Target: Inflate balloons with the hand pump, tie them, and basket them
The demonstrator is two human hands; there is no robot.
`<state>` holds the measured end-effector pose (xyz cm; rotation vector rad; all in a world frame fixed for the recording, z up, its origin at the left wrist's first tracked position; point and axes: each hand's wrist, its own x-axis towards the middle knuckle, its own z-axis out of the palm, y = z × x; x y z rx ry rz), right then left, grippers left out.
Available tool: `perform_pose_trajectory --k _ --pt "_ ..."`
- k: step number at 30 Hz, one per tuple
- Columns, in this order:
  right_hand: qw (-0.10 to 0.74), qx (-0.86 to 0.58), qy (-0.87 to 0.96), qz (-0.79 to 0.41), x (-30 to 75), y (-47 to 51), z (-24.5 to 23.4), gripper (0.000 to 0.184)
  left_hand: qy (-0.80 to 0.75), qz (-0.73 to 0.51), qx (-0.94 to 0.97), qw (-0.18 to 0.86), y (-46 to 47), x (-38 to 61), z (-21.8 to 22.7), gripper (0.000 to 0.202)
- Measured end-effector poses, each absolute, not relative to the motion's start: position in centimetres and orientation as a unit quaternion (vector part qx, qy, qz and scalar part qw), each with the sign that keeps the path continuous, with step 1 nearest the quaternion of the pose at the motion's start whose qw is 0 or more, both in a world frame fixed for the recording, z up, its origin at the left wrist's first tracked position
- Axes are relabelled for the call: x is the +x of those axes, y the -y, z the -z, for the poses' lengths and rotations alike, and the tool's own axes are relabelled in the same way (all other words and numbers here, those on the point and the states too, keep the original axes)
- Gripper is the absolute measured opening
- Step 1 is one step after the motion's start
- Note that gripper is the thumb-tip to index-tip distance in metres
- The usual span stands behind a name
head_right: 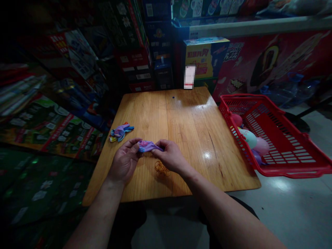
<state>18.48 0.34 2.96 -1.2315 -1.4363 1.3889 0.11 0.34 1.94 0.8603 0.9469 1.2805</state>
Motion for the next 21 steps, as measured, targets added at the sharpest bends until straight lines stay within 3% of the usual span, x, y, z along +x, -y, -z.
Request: perform_pose_trajectory --k 21 --pt "0.404 -0.516 0.486 -0.579 19.1 -0.9 -2.6 0.017 -0.51 -0.592 0.361 0.51 -0.9 -1.9 -1.1 0.03"
